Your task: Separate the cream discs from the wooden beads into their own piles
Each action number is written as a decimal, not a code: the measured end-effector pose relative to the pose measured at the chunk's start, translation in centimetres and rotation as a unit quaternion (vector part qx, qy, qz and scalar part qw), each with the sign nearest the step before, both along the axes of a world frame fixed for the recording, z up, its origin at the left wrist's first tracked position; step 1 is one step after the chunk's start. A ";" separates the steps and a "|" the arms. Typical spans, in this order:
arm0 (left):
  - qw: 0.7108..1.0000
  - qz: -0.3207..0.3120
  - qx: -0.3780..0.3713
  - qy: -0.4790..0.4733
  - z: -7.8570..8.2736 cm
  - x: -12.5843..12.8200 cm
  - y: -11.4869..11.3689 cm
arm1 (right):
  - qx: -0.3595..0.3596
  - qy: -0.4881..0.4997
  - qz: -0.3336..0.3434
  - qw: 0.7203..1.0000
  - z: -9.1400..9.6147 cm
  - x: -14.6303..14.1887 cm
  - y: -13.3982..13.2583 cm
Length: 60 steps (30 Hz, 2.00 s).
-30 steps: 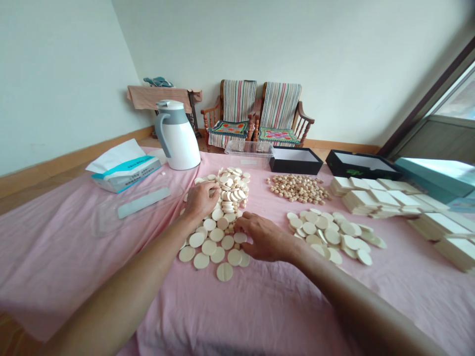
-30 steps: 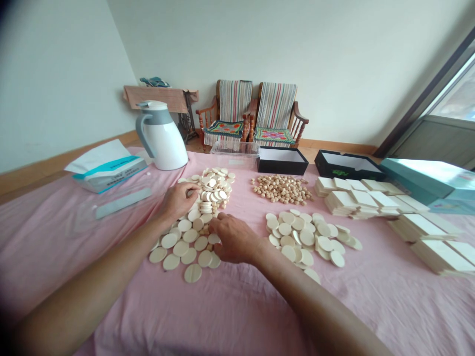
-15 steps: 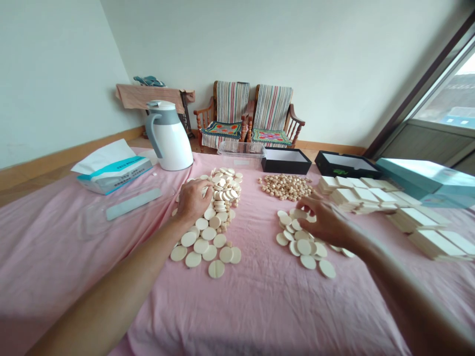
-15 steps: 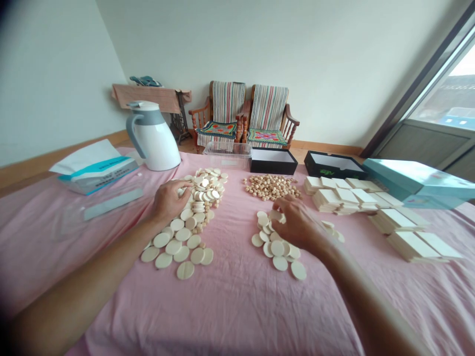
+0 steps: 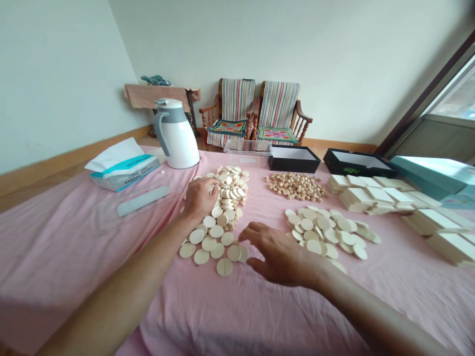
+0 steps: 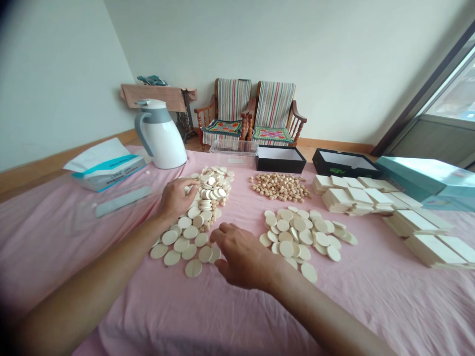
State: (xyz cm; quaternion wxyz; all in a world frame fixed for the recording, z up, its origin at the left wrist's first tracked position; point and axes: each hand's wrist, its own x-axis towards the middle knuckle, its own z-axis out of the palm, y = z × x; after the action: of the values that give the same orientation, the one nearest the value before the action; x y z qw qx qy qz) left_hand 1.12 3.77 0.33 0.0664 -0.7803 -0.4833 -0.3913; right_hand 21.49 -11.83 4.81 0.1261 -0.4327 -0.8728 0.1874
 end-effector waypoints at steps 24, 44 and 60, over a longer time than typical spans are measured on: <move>1.000 0.005 -0.016 0.013 -0.1 0.2 0.0 | 0.146 -0.148 -0.345 0.915 0.3 11.8 3.8; 1.000 -0.004 -0.019 0.011 0.2 0.2 -0.3 | 0.051 0.057 0.040 0.996 -2.8 -2.1 0.4; 0.999 -0.003 -0.032 0.013 0.5 0.4 -0.5 | 0.152 -0.170 -0.391 0.892 0.5 8.5 3.3</move>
State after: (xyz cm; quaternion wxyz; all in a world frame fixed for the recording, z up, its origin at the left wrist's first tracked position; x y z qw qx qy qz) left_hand 1.51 3.31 0.79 0.0463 -0.7882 -0.4926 -0.3659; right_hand 29.97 -8.57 5.27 0.1035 -0.7398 -0.6590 -0.0883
